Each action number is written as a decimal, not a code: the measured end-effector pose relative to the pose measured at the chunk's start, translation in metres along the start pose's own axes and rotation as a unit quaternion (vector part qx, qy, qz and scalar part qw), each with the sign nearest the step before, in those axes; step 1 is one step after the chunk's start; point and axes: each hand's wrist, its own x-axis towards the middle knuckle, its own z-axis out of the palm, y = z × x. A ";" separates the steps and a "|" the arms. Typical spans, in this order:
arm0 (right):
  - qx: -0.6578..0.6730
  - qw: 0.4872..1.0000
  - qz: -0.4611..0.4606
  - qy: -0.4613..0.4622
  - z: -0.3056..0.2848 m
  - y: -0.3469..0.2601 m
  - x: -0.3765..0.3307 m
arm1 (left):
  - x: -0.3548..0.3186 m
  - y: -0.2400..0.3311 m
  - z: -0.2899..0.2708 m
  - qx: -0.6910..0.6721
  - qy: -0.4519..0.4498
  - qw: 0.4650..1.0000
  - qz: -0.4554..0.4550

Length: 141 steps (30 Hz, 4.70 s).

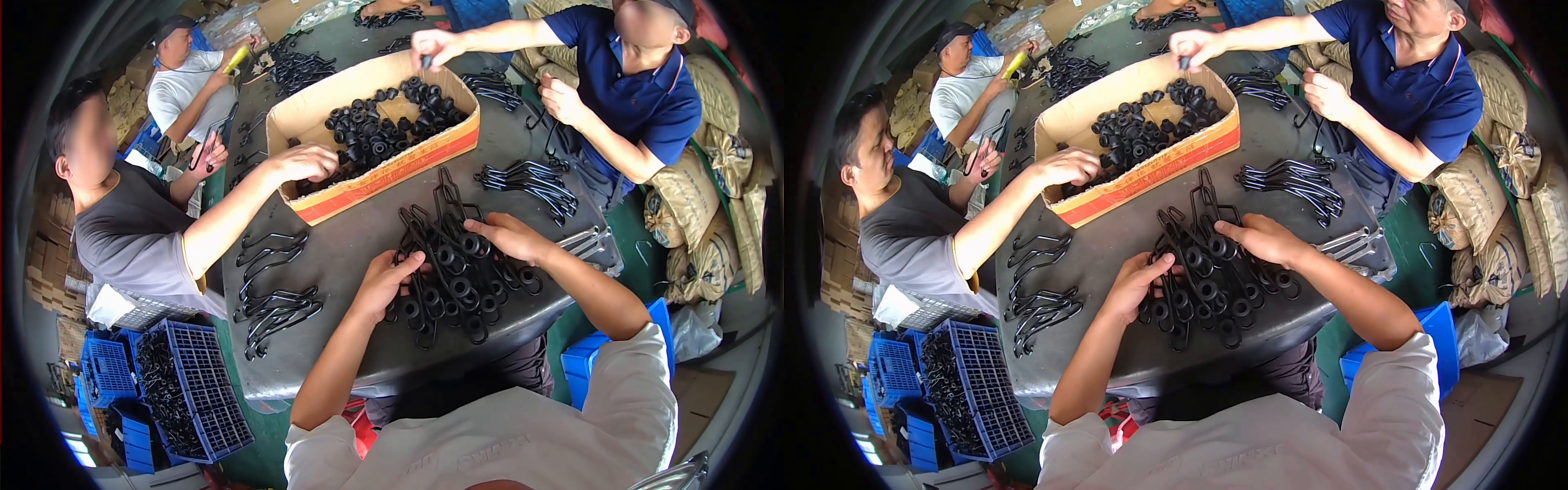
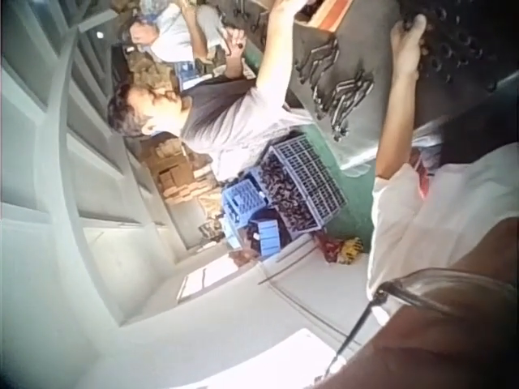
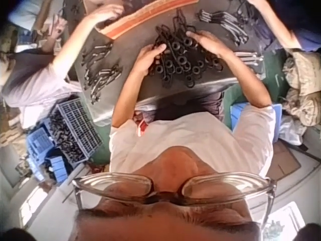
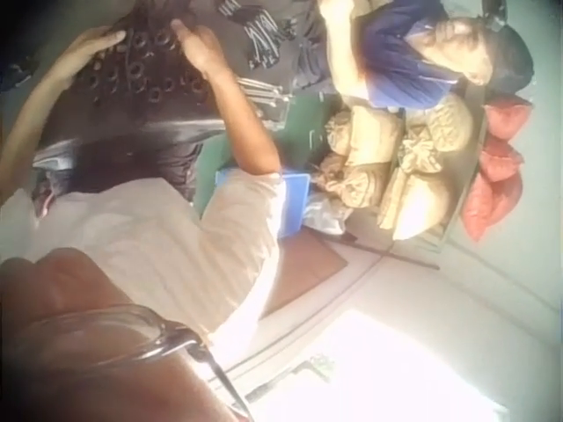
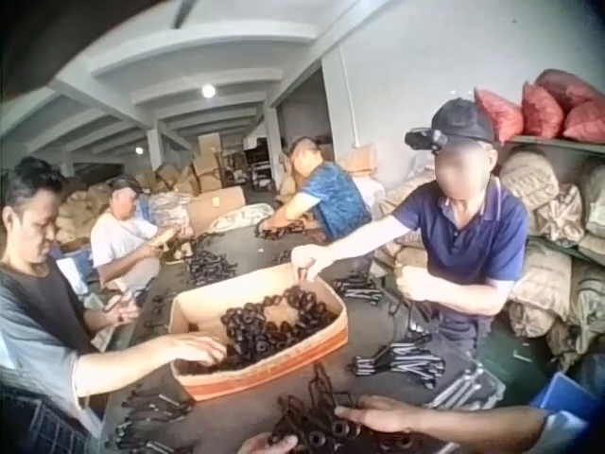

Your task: Assembling rubber rings onto black metal hooks at a workshop table.

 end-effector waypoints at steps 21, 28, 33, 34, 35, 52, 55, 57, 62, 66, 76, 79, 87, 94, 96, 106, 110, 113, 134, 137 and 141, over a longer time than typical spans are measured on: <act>0.318 0.939 0.038 -0.126 0.007 -0.008 0.012 | 0.016 0.011 -0.007 -0.020 -0.016 0.999 -0.038; 0.318 0.926 0.084 -0.187 0.000 0.001 0.023 | 0.020 0.009 -0.011 -0.023 -0.051 0.998 -0.042; 0.331 0.910 0.086 -0.233 0.005 0.001 0.011 | 0.016 0.007 -0.011 -0.025 -0.031 0.999 -0.036; 0.330 0.911 0.086 -0.232 0.008 0.005 0.010 | 0.014 0.008 -0.010 -0.027 -0.027 0.999 -0.036; 0.333 0.913 0.081 -0.223 0.010 0.009 0.011 | 0.015 0.008 -0.010 -0.028 -0.029 0.999 -0.035; 0.284 0.951 0.047 -0.116 0.005 0.012 -0.003 | 0.017 0.002 -0.010 0.023 -0.046 0.999 -0.014; 0.290 0.949 0.055 -0.115 0.003 0.014 -0.005 | 0.018 0.003 -0.009 0.025 -0.051 0.998 -0.011; 0.283 0.951 0.047 -0.117 -0.002 0.001 -0.012 | 0.012 0.009 -0.012 0.018 -0.046 0.999 -0.011; 0.257 0.962 -0.004 -0.093 -0.008 0.001 -0.011 | 0.017 0.011 -0.020 0.028 -0.034 0.999 -0.015; 0.185 0.981 -0.039 -0.045 -0.016 -0.002 -0.009 | 0.024 0.012 -0.021 0.025 -0.036 0.999 -0.018; 0.207 0.972 -0.102 0.033 -0.025 0.013 -0.037 | 0.024 -0.010 -0.015 0.109 -0.007 0.991 0.082; 0.197 0.978 -0.050 -0.047 -0.030 0.004 -0.048 | 0.011 -0.007 -0.016 0.124 0.003 0.990 0.067; 0.189 0.980 -0.055 -0.034 -0.048 -0.029 -0.061 | -0.017 0.004 -0.028 0.345 0.093 0.922 0.150; 0.314 0.943 -0.106 0.016 -0.059 -0.046 -0.070 | -0.047 0.040 0.000 0.268 0.218 0.881 0.325; 0.331 0.937 -0.108 0.026 -0.061 -0.055 -0.073 | -0.049 0.034 0.005 0.187 0.161 0.900 0.360; 0.469 0.874 -0.089 0.089 -0.060 -0.068 -0.062 | -0.044 0.017 0.015 -0.031 0.087 0.920 0.381; 0.523 0.843 -0.098 0.084 -0.058 -0.081 -0.047 | -0.039 0.016 0.000 -0.062 0.127 0.910 0.390; 0.537 0.833 -0.104 0.084 -0.060 -0.091 -0.031 | -0.033 0.007 -0.015 -0.089 0.145 0.903 0.395; 0.620 0.770 -0.082 0.126 -0.008 -0.292 0.225 | -0.014 -0.043 -0.042 0.093 0.170 0.873 0.447; 0.628 0.752 -0.073 0.187 0.017 -0.335 0.235 | -0.020 -0.043 -0.046 0.123 0.172 0.870 0.445; 0.674 0.705 -0.070 0.207 0.019 -0.365 0.288 | -0.018 -0.035 -0.044 0.152 0.153 0.874 0.435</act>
